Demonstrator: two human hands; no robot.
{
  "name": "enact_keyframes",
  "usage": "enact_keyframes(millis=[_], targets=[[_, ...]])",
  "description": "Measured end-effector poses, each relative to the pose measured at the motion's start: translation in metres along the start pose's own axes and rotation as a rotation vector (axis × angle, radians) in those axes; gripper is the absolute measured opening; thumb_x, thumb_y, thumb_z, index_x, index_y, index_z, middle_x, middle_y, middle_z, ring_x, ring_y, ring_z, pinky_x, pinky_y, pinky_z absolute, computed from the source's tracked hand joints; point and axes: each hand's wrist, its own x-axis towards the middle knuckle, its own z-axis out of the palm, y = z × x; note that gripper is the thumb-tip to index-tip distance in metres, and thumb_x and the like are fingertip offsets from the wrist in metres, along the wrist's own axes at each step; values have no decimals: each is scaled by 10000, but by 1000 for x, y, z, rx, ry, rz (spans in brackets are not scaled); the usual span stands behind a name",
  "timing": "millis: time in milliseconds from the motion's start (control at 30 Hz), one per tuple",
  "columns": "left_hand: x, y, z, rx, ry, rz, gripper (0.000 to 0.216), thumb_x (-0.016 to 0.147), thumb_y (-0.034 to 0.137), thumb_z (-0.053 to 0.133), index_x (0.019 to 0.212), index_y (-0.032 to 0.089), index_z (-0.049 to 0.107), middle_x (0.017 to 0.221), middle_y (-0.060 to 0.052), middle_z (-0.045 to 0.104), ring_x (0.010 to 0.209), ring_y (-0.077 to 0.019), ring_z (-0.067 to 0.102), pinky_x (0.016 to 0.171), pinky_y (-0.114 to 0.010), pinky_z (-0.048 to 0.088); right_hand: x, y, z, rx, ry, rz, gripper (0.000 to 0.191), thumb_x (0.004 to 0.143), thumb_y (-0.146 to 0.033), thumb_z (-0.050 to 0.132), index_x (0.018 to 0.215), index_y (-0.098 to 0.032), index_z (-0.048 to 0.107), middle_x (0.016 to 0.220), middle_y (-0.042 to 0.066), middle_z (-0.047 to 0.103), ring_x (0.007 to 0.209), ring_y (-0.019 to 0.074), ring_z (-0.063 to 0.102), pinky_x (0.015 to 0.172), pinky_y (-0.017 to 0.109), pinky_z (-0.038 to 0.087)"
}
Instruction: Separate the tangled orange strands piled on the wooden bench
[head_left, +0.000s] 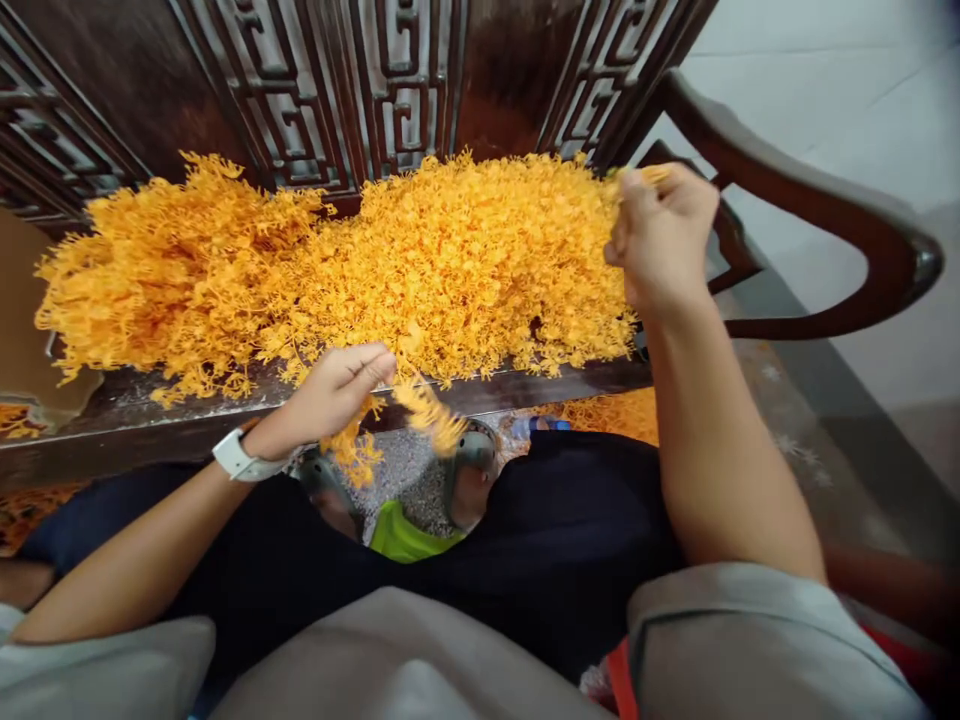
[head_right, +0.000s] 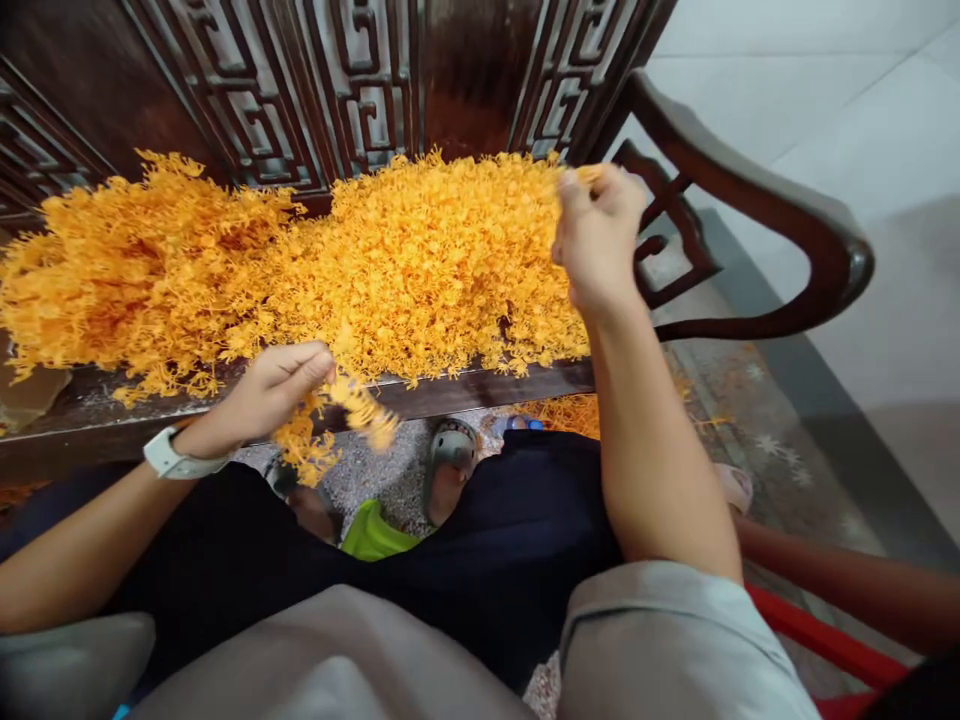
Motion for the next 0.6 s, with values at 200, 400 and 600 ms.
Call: enact_keyframes(millis=[200, 400, 600], targets=[[8, 5, -10, 38, 134, -63, 386, 1054, 483, 503, 780, 235, 614, 645, 6, 495, 606, -173, 464, 592, -330, 363, -15, -19, 60, -89, 133, -43, 771, 851, -422, 813, 1470, -259, 382, 1160, 77, 631, 708, 136, 555, 615, 315, 452], [17, 12, 2, 78, 134, -66, 356, 1071, 426, 518, 870, 192, 696, 632, 32, 505, 589, -132, 460, 610, -299, 360, -65, -66, 114, -130, -485, -443, 485, 1035, -671, 474, 1067, -230, 675, 832, 32, 634, 743, 173, 568, 680, 322, 452], [15, 14, 1, 142, 27, 98, 423, 1093, 373, 455, 708, 201, 492, 634, 23, 482, 572, -124, 440, 581, -289, 358, -28, -40, 98, -132, -243, -470, 641, 1045, -750, 238, 1079, -258, 647, 806, 66, 582, 848, 228, 544, 770, 382, 440]])
